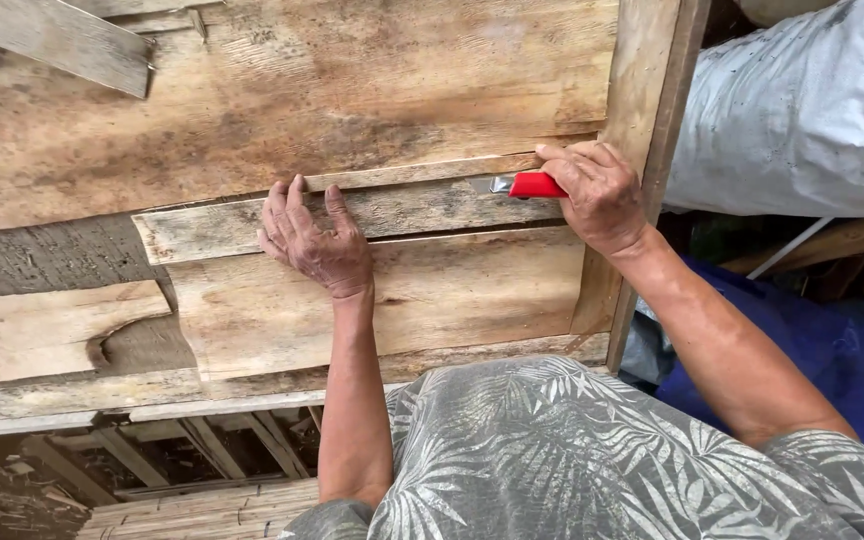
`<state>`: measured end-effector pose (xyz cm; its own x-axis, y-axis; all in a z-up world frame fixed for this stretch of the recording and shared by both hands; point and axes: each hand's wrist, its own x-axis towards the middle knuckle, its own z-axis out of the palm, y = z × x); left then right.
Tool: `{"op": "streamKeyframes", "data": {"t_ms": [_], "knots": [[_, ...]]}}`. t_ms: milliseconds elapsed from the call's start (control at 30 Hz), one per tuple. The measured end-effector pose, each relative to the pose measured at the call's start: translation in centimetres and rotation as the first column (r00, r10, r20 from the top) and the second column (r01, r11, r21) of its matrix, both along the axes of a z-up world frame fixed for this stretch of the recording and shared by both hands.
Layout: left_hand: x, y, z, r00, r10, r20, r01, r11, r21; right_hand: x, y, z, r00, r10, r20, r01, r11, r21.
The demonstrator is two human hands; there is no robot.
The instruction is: Trimming and fitting thin wooden panels using a utility knife to create a surface.
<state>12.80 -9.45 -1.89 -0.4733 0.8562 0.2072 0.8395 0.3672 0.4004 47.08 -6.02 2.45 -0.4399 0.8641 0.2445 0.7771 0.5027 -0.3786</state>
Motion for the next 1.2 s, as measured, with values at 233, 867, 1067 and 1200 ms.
{"op": "streamKeyframes", "data": {"t_ms": [233,867,1067,1200], "knots": [[0.0,0.3,1.3,0.993,0.02,0.117,-0.021,1.0,0.004,-0.2,0.6,0.4,0.999,0.034,0.013,-0.034,0.999,0.008],[3.2,1.8,8.1,0.187,-0.114,0.976,-0.37,0.912,0.177,0.3,0.4,3.1,0.951,-0.101,-0.293,-0.018,0.925,-0.379],[7.5,-0.8,11.9,-0.034,0.055,0.998,-0.182,0.981,-0.06,-2.9,-3.2,9.7,0.692,-0.642,-0.33,0.057,0.504,-0.862],[11.3,-4.6,13.4,-0.088,0.121,0.989,0.06,0.991,-0.116,-5.6,-7.4,12.3,0.641,-0.704,-0.304,0.088,0.462,-0.883]]}}
